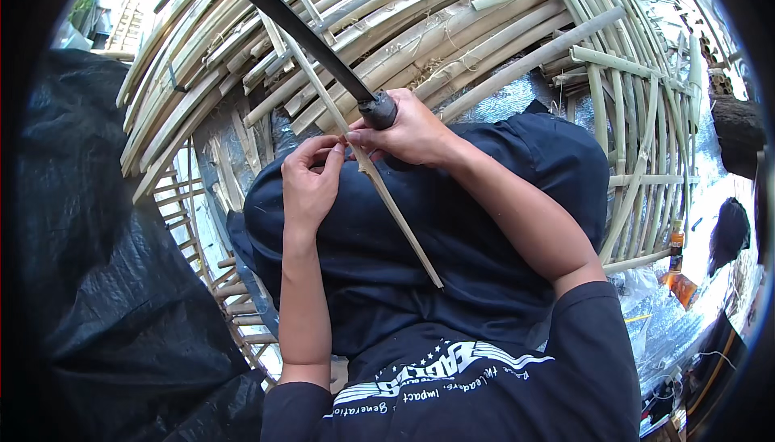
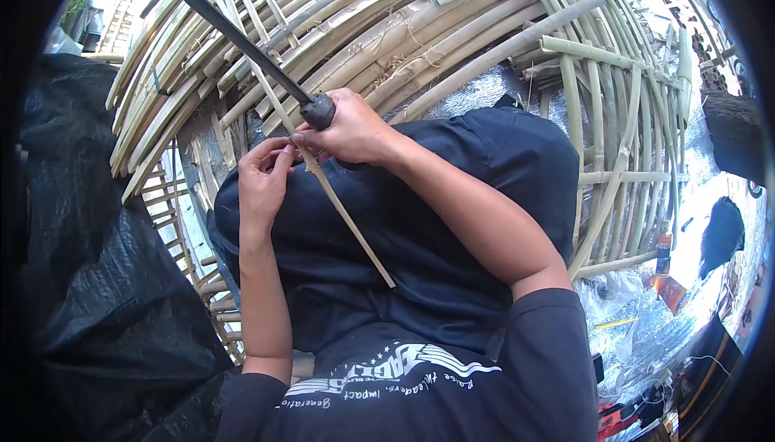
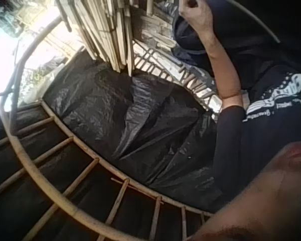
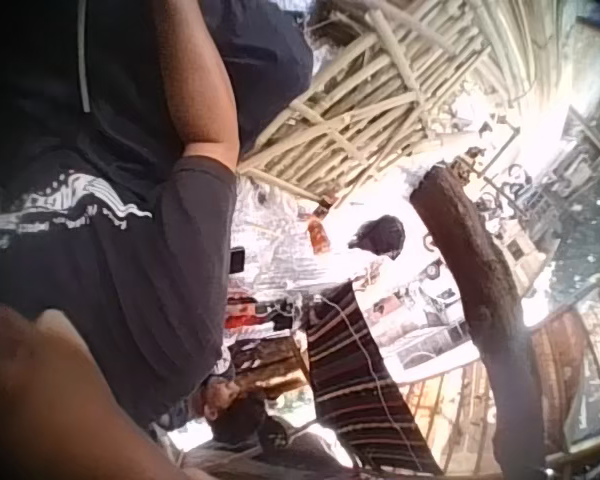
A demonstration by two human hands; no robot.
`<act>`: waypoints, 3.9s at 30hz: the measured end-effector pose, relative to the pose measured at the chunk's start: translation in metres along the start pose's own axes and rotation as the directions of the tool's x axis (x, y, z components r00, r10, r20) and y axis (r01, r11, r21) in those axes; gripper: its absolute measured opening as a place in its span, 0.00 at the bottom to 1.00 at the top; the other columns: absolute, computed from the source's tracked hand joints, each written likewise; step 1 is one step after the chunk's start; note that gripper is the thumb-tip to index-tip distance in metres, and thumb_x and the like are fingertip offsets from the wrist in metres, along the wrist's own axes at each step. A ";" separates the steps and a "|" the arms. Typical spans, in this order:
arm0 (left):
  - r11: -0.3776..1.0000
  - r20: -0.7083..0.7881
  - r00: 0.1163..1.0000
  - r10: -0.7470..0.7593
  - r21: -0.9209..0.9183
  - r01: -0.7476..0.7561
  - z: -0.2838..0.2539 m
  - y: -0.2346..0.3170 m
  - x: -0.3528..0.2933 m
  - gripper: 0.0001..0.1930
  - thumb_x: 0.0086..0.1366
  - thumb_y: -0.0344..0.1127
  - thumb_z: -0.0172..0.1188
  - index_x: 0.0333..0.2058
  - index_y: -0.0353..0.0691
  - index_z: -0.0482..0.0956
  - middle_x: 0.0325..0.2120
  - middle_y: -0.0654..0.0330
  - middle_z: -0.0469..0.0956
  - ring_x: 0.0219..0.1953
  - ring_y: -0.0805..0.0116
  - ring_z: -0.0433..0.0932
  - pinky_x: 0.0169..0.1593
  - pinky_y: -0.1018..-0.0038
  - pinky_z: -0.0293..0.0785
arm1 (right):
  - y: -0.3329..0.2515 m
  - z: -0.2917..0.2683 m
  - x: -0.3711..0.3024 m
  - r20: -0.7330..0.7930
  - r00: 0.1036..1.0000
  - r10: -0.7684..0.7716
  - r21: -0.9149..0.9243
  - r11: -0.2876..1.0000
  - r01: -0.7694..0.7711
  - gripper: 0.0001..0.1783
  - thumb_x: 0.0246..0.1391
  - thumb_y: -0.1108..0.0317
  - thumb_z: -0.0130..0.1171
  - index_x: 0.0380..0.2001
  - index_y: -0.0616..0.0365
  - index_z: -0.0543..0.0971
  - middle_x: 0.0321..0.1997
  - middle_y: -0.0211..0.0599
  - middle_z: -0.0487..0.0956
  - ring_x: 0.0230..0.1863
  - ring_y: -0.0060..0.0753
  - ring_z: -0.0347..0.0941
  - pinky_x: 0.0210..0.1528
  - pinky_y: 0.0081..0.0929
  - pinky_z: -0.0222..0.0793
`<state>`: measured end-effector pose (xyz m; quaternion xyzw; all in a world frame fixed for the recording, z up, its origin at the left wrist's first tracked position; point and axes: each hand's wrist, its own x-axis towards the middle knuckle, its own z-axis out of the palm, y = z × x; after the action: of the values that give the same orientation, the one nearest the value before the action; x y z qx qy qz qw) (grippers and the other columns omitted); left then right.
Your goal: The person shaves a thin piece of bamboo using a machete, removing small strips of wood while sitting on a pile of bamboo poles.
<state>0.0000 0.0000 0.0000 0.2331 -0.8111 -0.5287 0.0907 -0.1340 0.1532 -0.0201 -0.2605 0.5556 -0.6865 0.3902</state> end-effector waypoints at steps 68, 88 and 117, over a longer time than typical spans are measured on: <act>0.670 -0.718 0.693 0.067 -0.482 -0.565 -0.331 0.068 0.166 0.11 0.69 0.34 0.64 0.41 0.30 0.80 0.39 0.49 0.84 0.45 0.58 0.85 0.56 0.66 0.83 | -0.097 -0.121 -0.043 -0.753 0.612 -0.243 -0.072 0.954 0.291 0.10 0.61 0.67 0.66 0.30 0.63 0.79 0.31 0.42 0.86 0.35 0.33 0.86 0.34 0.29 0.82; 0.762 -0.011 0.934 -0.357 -0.581 0.285 -0.029 -0.030 0.058 0.26 0.69 0.31 0.63 0.61 0.31 0.63 0.34 0.52 0.82 0.40 0.56 0.86 0.46 0.63 0.87 | -0.075 -0.102 -0.026 -0.643 0.759 -0.104 -0.015 0.992 0.123 0.10 0.60 0.67 0.67 0.30 0.62 0.79 0.30 0.39 0.86 0.34 0.30 0.87 0.31 0.26 0.81; 0.998 0.005 0.998 -0.061 0.002 0.061 0.042 -0.012 -0.039 0.09 0.77 0.31 0.44 0.46 0.31 0.69 0.27 0.54 0.80 0.25 0.66 0.84 0.24 0.72 0.80 | -0.040 -0.006 -0.014 -0.100 0.994 -0.031 -0.946 0.311 -0.086 0.17 0.46 0.62 0.67 0.41 0.53 0.85 0.31 0.52 0.83 0.38 0.57 0.81 0.44 0.48 0.76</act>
<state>0.0210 0.0486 -0.0244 0.2564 -0.8044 -0.5310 0.0724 -0.1412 0.1710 0.0185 -0.3959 0.8755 -0.2354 0.1464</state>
